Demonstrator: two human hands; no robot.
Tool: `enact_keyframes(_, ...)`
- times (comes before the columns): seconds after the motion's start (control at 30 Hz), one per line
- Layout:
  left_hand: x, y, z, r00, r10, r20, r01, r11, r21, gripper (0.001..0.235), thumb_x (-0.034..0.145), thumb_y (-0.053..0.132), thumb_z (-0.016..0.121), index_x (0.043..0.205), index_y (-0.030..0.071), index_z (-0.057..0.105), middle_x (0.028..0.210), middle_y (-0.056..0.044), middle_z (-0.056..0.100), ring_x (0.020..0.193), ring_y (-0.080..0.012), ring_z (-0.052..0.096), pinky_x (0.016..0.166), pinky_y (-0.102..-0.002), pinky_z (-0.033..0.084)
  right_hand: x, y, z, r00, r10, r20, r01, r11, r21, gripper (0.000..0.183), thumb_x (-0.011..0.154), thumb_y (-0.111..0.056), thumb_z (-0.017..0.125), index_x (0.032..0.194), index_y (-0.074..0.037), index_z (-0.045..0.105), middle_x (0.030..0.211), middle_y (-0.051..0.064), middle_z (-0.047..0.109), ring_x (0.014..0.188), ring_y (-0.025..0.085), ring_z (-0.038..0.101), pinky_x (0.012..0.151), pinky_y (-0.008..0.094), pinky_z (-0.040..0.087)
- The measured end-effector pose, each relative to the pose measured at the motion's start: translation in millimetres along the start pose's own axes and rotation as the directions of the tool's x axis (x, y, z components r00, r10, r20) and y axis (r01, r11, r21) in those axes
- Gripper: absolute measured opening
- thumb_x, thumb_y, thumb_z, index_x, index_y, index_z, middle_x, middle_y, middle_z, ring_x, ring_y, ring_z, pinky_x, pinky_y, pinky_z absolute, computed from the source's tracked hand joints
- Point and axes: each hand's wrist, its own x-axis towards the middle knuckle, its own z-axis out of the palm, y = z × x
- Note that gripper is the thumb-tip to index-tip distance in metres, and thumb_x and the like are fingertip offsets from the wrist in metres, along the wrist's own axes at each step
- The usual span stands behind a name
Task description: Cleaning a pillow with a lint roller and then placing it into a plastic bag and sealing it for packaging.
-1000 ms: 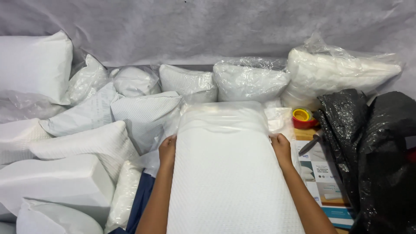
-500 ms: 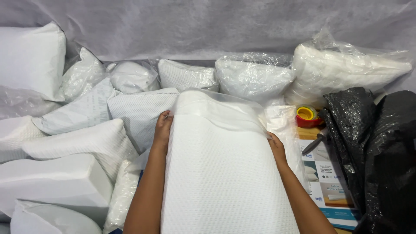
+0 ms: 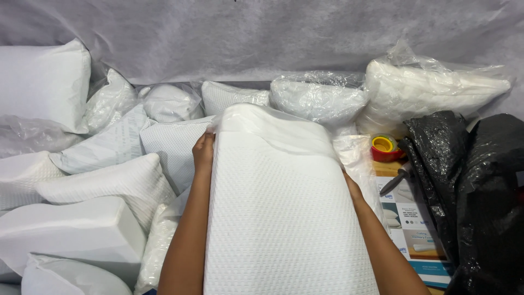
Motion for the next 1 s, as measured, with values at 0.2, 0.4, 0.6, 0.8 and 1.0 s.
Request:
enact_keyframes(0.2,0.8,-4.0,12.7,0.942,0.065,-0.33,-0.08,0.996,-0.031,0.027,0.103,0.034,0.057,0.116,0.018,0.074,0.107,-0.007,0.076,0.091,-0.0193,0.076,0.076,-0.033,0.062,-14.4,-25.1,0.5,1.0,-0.001,0.014,0.001,0.999,0.044,0.053,0.106,-0.035,0.05,0.155,-0.013,0.048,0.156,0.02,0.047,0.144,0.033,0.043,0.121,0.05,0.032)
enact_keyframes(0.4,-13.7,2.5,9.0,0.93,0.041,-0.366,-0.132,0.965,-0.227,0.016,0.098,0.021,0.06,0.107,0.01,0.066,0.092,-0.01,0.068,0.089,-0.0207,0.071,0.074,-0.035,0.065,-36.7,-43.1,0.3,0.999,0.028,0.032,-0.03,0.996,0.086,0.052,0.106,-0.032,0.05,0.154,-0.013,0.049,0.155,0.019,0.048,0.142,0.032,0.045,0.12,0.051,0.033)
enact_keyframes(0.6,-72.0,41.7,-13.2,0.984,0.089,-0.154,-0.076,0.994,0.084,0.027,0.092,0.024,0.054,0.111,0.011,0.068,0.096,-0.011,0.064,0.094,-0.0226,0.061,0.081,-0.038,0.054,-63.6,-55.6,-4.0,0.998,0.01,0.064,-0.019,0.991,0.134,0.051,0.105,-0.028,0.049,0.154,-0.013,0.049,0.154,0.019,0.05,0.141,0.031,0.047,0.119,0.053,0.034)
enact_keyframes(0.8,-194.2,25.7,-51.9,0.992,-0.117,-0.041,0.103,0.962,-0.252,0.037,0.1,0.02,0.055,0.127,-0.001,0.067,0.11,-0.019,0.066,0.103,-0.0266,0.061,0.087,-0.042,0.054,-112.5,-47.2,-5.0,0.998,0.052,-0.031,-0.054,0.996,-0.068,0.054,0.101,-0.026,0.039,0.149,-0.004,0.051,0.155,0.02,0.049,0.145,0.03,0.043,0.122,0.044,0.029)
enact_keyframes(1.0,-286.3,-60.4,-119.2,0.984,-0.166,-0.066,0.155,0.977,-0.147,0.039,0.105,0.014,0.045,0.13,-0.007,0.066,0.131,-0.02,0.068,0.116,-0.0261,0.064,0.096,-0.035,0.05,-134.2,76.1,-62.3,0.999,-0.024,-0.038,0.001,0.862,-0.506,0.053,0.096,-0.025,0.047,0.146,-0.013,0.057,0.155,0.011,0.054,0.145,0.026,0.047,0.122,0.037,0.032)
